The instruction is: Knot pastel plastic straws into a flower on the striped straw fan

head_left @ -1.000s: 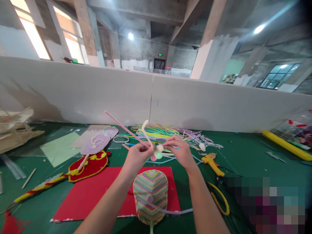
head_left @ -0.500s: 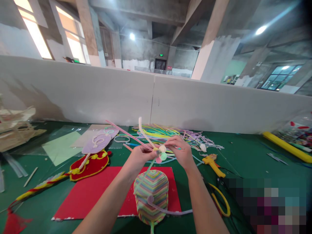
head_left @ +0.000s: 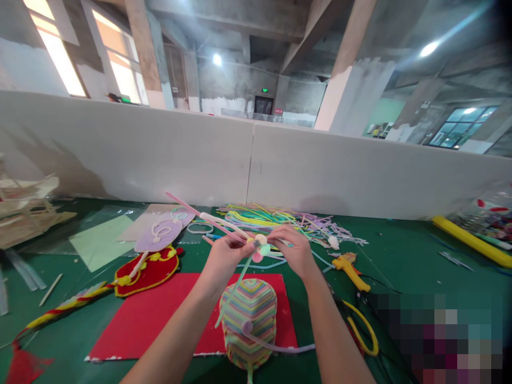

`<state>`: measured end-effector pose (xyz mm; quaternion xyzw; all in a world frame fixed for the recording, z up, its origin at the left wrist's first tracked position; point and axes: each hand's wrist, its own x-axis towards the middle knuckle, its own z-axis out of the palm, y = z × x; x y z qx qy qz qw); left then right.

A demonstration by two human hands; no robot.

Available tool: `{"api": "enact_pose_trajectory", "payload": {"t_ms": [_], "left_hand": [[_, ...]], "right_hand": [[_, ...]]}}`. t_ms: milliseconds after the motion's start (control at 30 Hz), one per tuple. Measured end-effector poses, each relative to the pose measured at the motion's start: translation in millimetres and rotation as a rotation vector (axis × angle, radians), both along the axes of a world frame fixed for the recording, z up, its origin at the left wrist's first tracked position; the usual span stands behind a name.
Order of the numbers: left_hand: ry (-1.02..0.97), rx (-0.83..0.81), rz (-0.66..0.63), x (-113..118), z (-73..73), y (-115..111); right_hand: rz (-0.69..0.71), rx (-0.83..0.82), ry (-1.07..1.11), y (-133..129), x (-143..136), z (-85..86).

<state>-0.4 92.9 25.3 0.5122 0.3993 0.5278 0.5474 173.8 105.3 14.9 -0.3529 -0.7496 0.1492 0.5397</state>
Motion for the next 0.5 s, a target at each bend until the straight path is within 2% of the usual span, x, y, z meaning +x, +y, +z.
{"api": "enact_pose_trajectory", "payload": {"t_ms": [267, 500], "left_hand": [[0.051, 0.146, 0.253, 0.7, 7.0, -5.6], [0.082, 0.187, 0.344, 2.3, 5.8, -7.7]], "right_hand": [[0.056, -0.127, -0.052, -2.9, -13.9, -1.7], [0.103, -0.219, -0.039, -10.6, -25.2, 2.6]]}}
